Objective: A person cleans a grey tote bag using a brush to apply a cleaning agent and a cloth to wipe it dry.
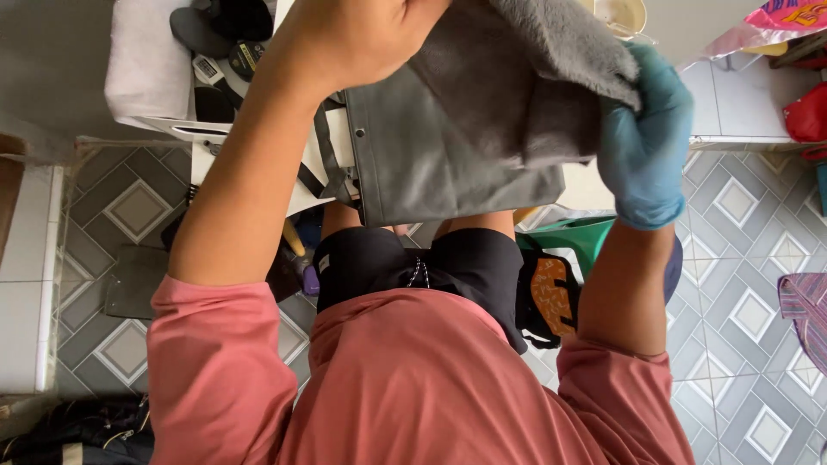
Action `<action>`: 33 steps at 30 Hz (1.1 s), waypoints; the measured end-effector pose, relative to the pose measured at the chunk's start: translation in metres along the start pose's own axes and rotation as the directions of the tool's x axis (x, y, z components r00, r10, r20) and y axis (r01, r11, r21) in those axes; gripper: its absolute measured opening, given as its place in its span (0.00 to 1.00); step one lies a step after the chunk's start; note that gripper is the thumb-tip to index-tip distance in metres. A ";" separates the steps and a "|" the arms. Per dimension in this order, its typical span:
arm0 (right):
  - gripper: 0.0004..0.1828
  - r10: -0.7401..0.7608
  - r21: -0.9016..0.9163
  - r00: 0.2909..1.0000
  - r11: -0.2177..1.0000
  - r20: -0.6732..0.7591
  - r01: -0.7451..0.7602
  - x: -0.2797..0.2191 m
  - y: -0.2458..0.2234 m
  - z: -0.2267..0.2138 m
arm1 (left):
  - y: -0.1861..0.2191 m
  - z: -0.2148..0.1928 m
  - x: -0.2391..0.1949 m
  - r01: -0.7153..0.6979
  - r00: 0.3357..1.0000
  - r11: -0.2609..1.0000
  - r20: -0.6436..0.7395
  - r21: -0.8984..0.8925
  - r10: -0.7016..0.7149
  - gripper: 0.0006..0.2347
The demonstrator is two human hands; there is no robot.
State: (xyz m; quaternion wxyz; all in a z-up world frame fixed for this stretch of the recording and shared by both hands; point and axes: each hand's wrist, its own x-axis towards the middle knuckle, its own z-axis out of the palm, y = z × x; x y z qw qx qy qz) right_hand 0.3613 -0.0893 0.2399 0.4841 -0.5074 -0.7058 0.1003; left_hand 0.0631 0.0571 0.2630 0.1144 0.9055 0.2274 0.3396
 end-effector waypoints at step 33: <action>0.41 0.333 -0.605 0.920 0.783 0.206 -0.148 0.002 0.257 0.205 | -0.106 0.153 -0.132 0.492 0.853 0.818 0.023 0.298 -0.521 0.28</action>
